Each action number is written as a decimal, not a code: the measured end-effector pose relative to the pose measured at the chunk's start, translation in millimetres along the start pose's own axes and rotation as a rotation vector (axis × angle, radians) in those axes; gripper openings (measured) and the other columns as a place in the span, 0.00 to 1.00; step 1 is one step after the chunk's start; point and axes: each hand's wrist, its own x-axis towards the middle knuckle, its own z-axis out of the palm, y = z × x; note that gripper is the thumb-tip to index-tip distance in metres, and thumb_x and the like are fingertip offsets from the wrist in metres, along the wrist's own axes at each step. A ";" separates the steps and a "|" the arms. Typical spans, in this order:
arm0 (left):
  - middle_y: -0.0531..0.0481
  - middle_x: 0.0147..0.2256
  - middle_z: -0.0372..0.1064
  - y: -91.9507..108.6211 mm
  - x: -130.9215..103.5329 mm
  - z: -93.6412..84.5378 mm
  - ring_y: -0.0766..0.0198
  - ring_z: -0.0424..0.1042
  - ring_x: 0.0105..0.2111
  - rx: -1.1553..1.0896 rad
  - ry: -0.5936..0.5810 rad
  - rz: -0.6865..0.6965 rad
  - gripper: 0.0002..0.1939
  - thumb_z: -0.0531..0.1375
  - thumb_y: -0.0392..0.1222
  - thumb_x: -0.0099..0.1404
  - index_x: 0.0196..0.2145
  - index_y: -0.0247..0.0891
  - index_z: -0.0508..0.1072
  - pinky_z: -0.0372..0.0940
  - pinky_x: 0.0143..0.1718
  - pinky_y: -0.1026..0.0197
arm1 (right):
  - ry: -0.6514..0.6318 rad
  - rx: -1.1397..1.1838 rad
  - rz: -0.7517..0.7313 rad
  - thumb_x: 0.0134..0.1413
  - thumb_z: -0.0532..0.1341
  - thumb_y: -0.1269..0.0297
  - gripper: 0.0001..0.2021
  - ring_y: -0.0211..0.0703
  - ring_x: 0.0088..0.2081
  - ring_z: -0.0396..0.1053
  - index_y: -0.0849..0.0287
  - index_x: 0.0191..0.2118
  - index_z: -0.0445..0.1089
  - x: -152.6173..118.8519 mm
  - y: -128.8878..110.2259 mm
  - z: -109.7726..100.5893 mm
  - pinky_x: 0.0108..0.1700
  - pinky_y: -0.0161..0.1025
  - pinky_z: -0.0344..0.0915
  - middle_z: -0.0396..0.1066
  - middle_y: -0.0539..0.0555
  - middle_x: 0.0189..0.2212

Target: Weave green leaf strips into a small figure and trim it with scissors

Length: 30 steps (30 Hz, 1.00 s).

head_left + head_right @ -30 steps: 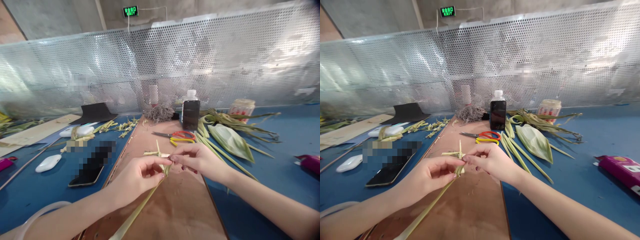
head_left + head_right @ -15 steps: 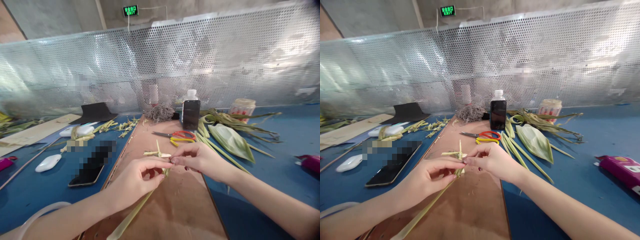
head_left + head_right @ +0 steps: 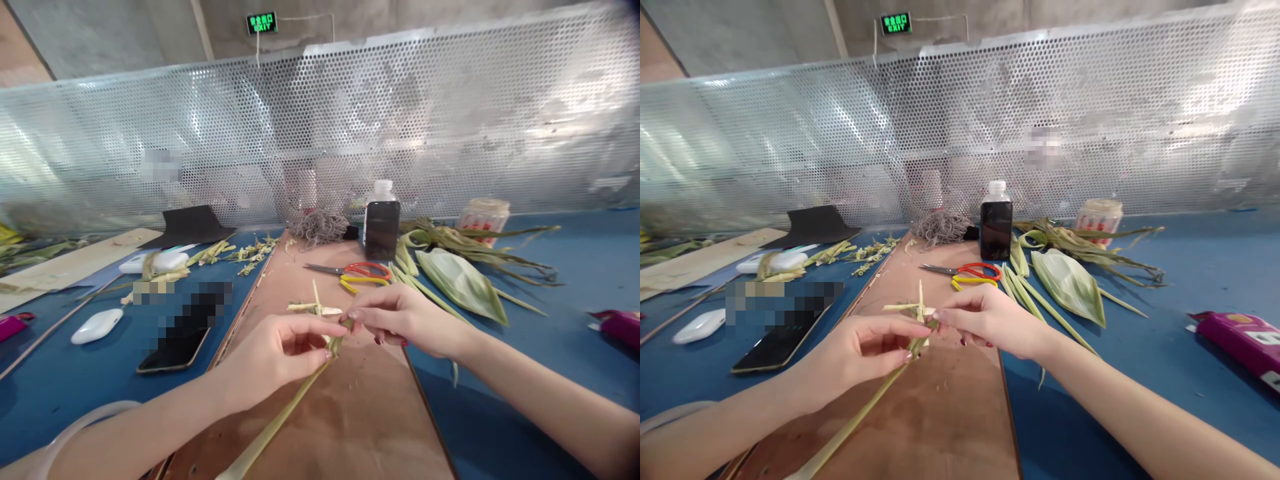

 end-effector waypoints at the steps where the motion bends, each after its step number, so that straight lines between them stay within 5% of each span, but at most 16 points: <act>1: 0.51 0.47 0.72 -0.1 -0.3 -0.2 0.58 0.70 0.46 -0.009 -0.007 -0.007 0.14 0.59 0.38 0.60 0.45 0.45 0.75 0.65 0.48 0.56 | -0.005 -0.001 -0.007 0.53 0.60 0.51 0.17 0.28 0.16 0.51 0.63 0.32 0.72 -0.2 -0.4 0.2 0.17 0.30 0.45 0.58 0.45 0.16; 13: 0.49 0.45 0.72 -0.4 -2.9 -0.9 0.59 0.70 0.44 -0.022 -0.006 0.009 0.15 0.59 0.38 0.60 0.45 0.43 0.74 0.65 0.46 0.57 | 0.110 -0.318 -0.227 0.60 0.54 0.56 0.14 0.33 0.25 0.61 0.60 0.31 0.68 -1.8 -3.9 8.8 0.27 0.31 0.61 0.64 0.49 0.25; 22: 0.47 0.48 0.70 3.6 -3.0 3.1 0.60 0.70 0.43 -0.026 0.073 0.042 0.15 0.59 0.35 0.59 0.45 0.39 0.72 0.66 0.45 0.58 | 0.436 -1.035 -0.768 0.60 0.52 0.70 0.10 0.34 0.23 0.63 0.62 0.32 0.71 -1.5 7.2 17.6 0.24 0.31 0.58 0.69 0.54 0.26; 30: 0.48 0.38 0.72 7.3 -4.7 6.5 0.63 0.71 0.38 0.007 0.122 0.053 0.06 0.59 0.35 0.58 0.36 0.36 0.71 0.67 0.41 0.60 | 0.403 -0.819 -0.668 0.59 0.55 0.69 0.08 0.35 0.24 0.62 0.61 0.34 0.72 -3.7 3.8 23.9 0.26 0.32 0.59 0.69 0.53 0.25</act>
